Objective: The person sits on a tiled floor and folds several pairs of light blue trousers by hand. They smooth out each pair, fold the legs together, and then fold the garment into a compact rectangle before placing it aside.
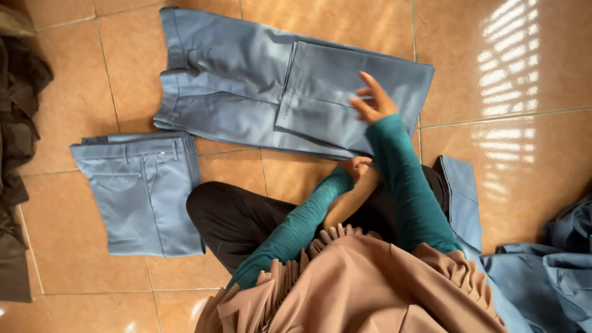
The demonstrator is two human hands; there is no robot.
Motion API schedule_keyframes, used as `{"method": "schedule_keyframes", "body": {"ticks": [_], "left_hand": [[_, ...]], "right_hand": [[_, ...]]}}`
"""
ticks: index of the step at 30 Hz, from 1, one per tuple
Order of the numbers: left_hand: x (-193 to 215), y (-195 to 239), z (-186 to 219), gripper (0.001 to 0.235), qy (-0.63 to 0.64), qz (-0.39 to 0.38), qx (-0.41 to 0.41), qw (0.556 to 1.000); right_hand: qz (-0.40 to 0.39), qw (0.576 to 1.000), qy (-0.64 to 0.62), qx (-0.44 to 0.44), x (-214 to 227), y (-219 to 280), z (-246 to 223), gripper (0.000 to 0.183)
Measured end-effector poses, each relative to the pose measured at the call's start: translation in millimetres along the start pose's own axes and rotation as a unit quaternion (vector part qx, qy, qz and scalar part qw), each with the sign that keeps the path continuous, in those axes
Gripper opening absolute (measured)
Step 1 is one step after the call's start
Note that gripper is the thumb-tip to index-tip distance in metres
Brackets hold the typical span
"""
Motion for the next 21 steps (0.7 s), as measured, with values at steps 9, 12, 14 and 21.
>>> {"method": "schedule_keyframes", "body": {"ticks": [9,12,14,21], "left_hand": [[178.8,2.6,170.9,0.051,-0.448,0.454,-0.281,0.717],[191.3,-17.1,172.6,0.058,-0.406,0.361,-0.125,0.830],[177.2,-5.7,186.9,0.060,-0.333,0.310,-0.081,0.887],[179.3,54.9,155.5,0.054,-0.302,0.329,-0.184,0.876]], "right_hand": [[0.247,0.869,0.368,-0.220,145.1,3.4,222.8,0.077],[0.222,0.884,0.329,-0.245,155.1,-3.3,242.5,0.077],[0.205,0.895,0.304,-0.253,164.4,-10.4,255.9,0.074],[0.162,0.893,0.262,-0.329,139.9,12.3,221.8,0.080]]}}
Point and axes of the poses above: each hand's wrist, its own y-axis away from the middle knuckle, its own x-axis out of the back of the hand, z = x × y, the point moved 5 cm from there along -y, towards the middle knuckle, and after that the axes turned 7 degrees about -x, right-handed, at the moved point
